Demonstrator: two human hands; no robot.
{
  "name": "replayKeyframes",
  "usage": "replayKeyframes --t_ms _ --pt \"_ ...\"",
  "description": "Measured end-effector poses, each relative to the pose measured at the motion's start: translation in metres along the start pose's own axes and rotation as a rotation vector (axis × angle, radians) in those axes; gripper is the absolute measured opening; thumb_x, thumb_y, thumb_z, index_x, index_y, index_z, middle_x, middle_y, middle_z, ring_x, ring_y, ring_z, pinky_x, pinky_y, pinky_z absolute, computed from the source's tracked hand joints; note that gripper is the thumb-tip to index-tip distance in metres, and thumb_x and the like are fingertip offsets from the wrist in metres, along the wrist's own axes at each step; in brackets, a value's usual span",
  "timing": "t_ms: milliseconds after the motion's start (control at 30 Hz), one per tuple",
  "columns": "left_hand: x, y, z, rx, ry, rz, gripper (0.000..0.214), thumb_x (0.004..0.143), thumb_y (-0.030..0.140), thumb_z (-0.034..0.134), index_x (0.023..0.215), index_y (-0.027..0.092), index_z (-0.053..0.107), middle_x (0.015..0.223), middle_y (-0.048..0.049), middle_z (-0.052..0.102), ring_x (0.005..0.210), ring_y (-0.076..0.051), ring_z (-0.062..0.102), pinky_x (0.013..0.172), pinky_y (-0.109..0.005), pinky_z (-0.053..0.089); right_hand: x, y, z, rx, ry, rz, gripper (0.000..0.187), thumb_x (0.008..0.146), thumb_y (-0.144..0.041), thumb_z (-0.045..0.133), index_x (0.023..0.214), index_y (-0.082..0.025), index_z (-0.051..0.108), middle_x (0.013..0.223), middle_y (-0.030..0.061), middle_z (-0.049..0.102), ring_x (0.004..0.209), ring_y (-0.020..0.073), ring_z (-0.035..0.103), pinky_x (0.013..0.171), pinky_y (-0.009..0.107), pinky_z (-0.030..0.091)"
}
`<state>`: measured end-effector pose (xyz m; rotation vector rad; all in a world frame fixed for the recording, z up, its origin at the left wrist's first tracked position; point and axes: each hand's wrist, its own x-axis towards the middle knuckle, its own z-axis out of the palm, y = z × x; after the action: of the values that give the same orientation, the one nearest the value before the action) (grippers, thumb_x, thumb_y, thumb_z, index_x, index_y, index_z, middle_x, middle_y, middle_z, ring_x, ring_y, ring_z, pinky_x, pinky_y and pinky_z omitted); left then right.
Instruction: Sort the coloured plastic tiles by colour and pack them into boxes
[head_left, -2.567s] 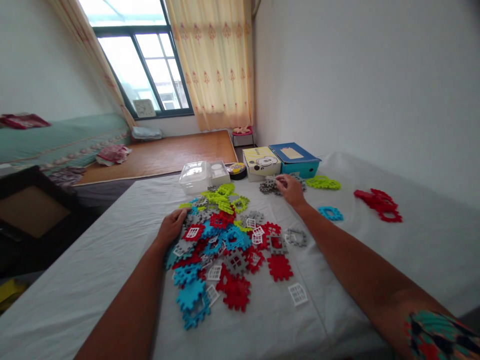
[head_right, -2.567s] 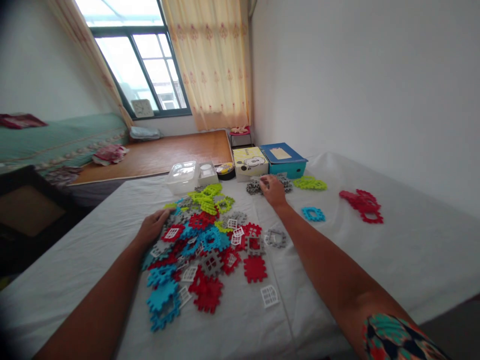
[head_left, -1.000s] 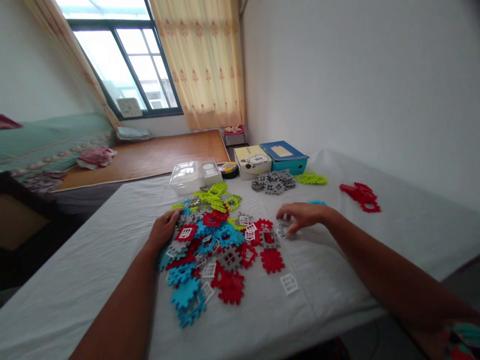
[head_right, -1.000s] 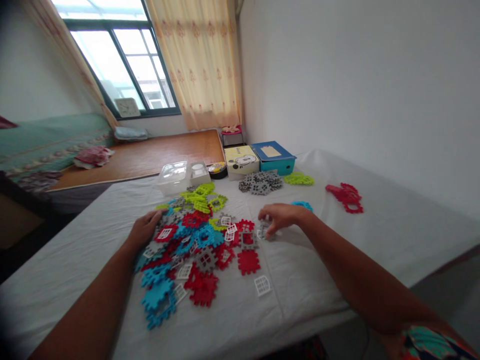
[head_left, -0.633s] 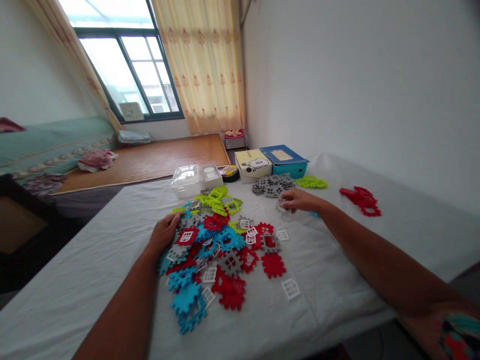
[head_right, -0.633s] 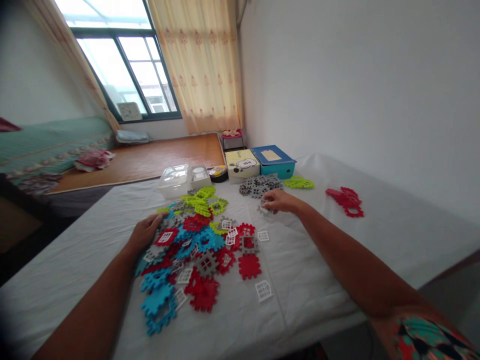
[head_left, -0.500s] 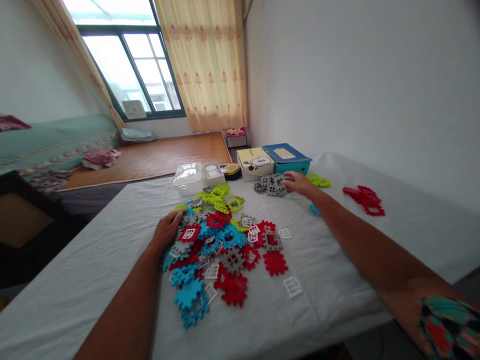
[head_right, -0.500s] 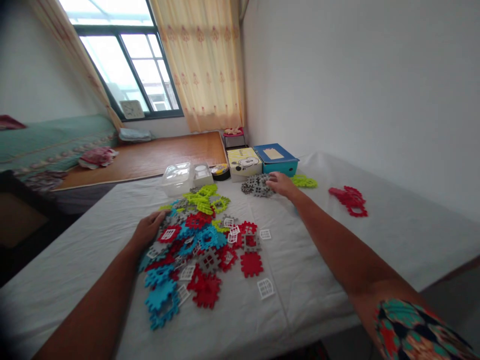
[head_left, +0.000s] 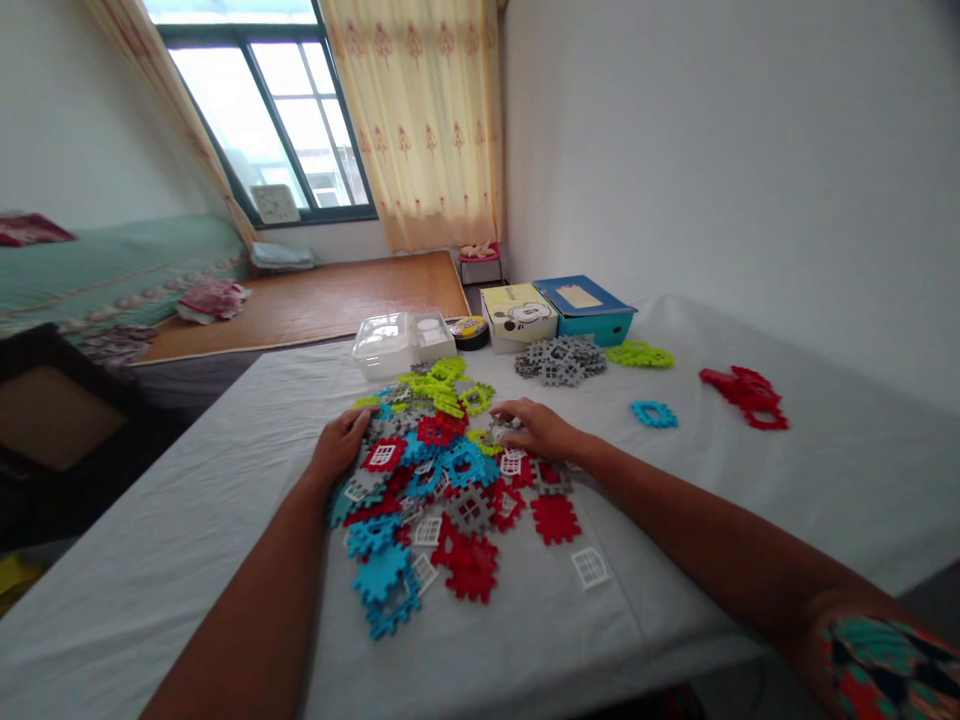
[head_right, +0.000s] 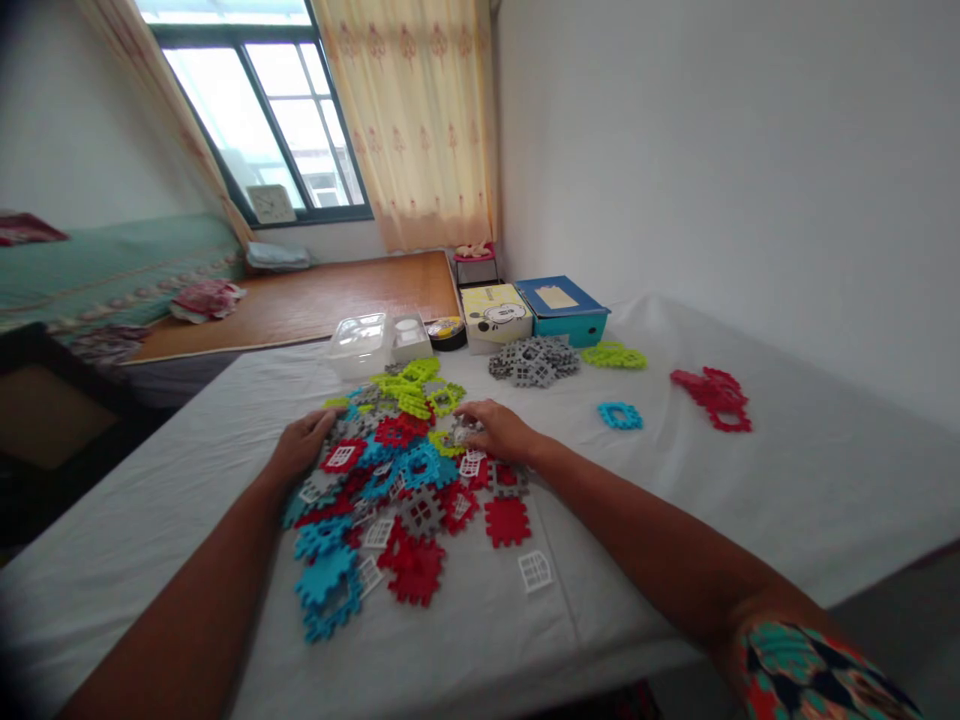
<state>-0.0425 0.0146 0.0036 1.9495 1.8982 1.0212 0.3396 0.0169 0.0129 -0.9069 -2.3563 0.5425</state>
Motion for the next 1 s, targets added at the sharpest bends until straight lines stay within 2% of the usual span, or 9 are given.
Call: replayKeyframes --t_ms 100,167,333,433,533,633,733,900,1000 --pt "0.000 0.001 -0.001 -0.001 -0.005 -0.003 0.056 0.084 0.054 0.038 0.108 0.015 0.070 0.117 -0.0093 0.069 0.112 -0.026 0.060 0.101 -0.039 0.043 -0.001 0.001 -0.006 0.123 0.067 0.045 0.043 0.073 -0.018 0.071 0.114 -0.020 0.059 0.088 0.0018 0.065 0.076 0.0137 0.060 0.072 0.028 0.050" --pt "0.000 0.002 -0.001 0.007 -0.010 -0.002 0.055 0.084 0.054 0.038 0.108 0.016 0.070 0.117 -0.0091 0.069 0.112 -0.025 0.060 0.102 -0.039 0.042 -0.001 0.002 -0.011 0.198 0.081 0.029 0.036 0.074 -0.017 0.069 0.109 -0.019 0.061 0.090 0.0020 0.064 0.076 0.0129 0.060 0.068 0.025 0.051" --pt "-0.001 0.004 -0.002 0.008 -0.012 -0.005 0.054 0.084 0.054 0.039 0.109 0.016 0.070 0.118 -0.0086 0.069 0.113 -0.025 0.060 0.102 -0.038 0.042 -0.006 0.009 -0.019 0.339 -0.035 0.027 0.027 0.077 -0.017 0.065 0.104 -0.017 0.065 0.095 0.0045 0.067 0.080 0.0135 0.064 0.070 0.026 0.053" --pt "-0.001 0.004 -0.002 0.004 -0.012 -0.006 0.054 0.084 0.054 0.039 0.109 0.017 0.070 0.118 -0.0082 0.068 0.113 -0.025 0.059 0.102 -0.037 0.042 -0.009 0.012 -0.020 0.261 -0.015 0.051 0.031 0.078 -0.025 0.068 0.108 -0.017 0.065 0.103 0.0073 0.067 0.083 0.0155 0.064 0.068 0.026 0.052" --pt "-0.001 0.003 -0.002 -0.006 -0.010 -0.009 0.055 0.084 0.055 0.040 0.109 0.017 0.070 0.118 -0.0079 0.068 0.113 -0.025 0.059 0.102 -0.038 0.042 -0.008 0.011 -0.017 0.066 -0.014 0.006 0.041 0.075 -0.031 0.073 0.113 -0.017 0.066 0.107 0.0105 0.068 0.094 0.0208 0.061 0.078 0.032 0.051" --pt "-0.001 0.003 -0.002 -0.014 -0.011 -0.017 0.056 0.083 0.057 0.040 0.108 0.017 0.070 0.118 -0.0077 0.069 0.112 -0.025 0.060 0.102 -0.038 0.042 -0.007 0.010 -0.012 -0.064 -0.060 -0.035 0.033 0.079 -0.031 0.070 0.110 -0.019 0.069 0.104 0.0099 0.071 0.097 0.0224 0.061 0.087 0.036 0.046" --pt "0.000 0.002 -0.002 -0.021 -0.019 -0.015 0.057 0.083 0.058 0.039 0.108 0.017 0.071 0.118 -0.0084 0.069 0.113 -0.025 0.059 0.103 -0.038 0.041 -0.006 0.011 -0.007 -0.072 -0.064 -0.030 0.021 0.087 -0.027 0.061 0.103 -0.020 0.072 0.100 0.0075 0.073 0.095 0.0202 0.062 0.088 0.033 0.045" --pt "0.001 0.000 -0.001 -0.005 -0.023 -0.024 0.057 0.083 0.056 0.039 0.110 0.016 0.070 0.118 -0.0085 0.068 0.111 -0.025 0.060 0.102 -0.038 0.042 -0.006 0.015 -0.005 -0.106 -0.073 -0.051 0.029 0.083 -0.035 0.066 0.106 -0.019 0.071 0.104 0.0087 0.072 0.097 0.0222 0.062 0.087 0.033 0.044" --pt "0.001 0.000 -0.001 -0.006 -0.020 -0.026 0.056 0.083 0.055 0.040 0.111 0.016 0.069 0.117 -0.0083 0.069 0.111 -0.025 0.060 0.102 -0.038 0.042 -0.007 0.014 -0.006 -0.079 -0.070 -0.007 0.023 0.085 -0.034 0.063 0.101 -0.019 0.072 0.098 0.0069 0.073 0.090 0.0197 0.064 0.080 0.029 0.045"
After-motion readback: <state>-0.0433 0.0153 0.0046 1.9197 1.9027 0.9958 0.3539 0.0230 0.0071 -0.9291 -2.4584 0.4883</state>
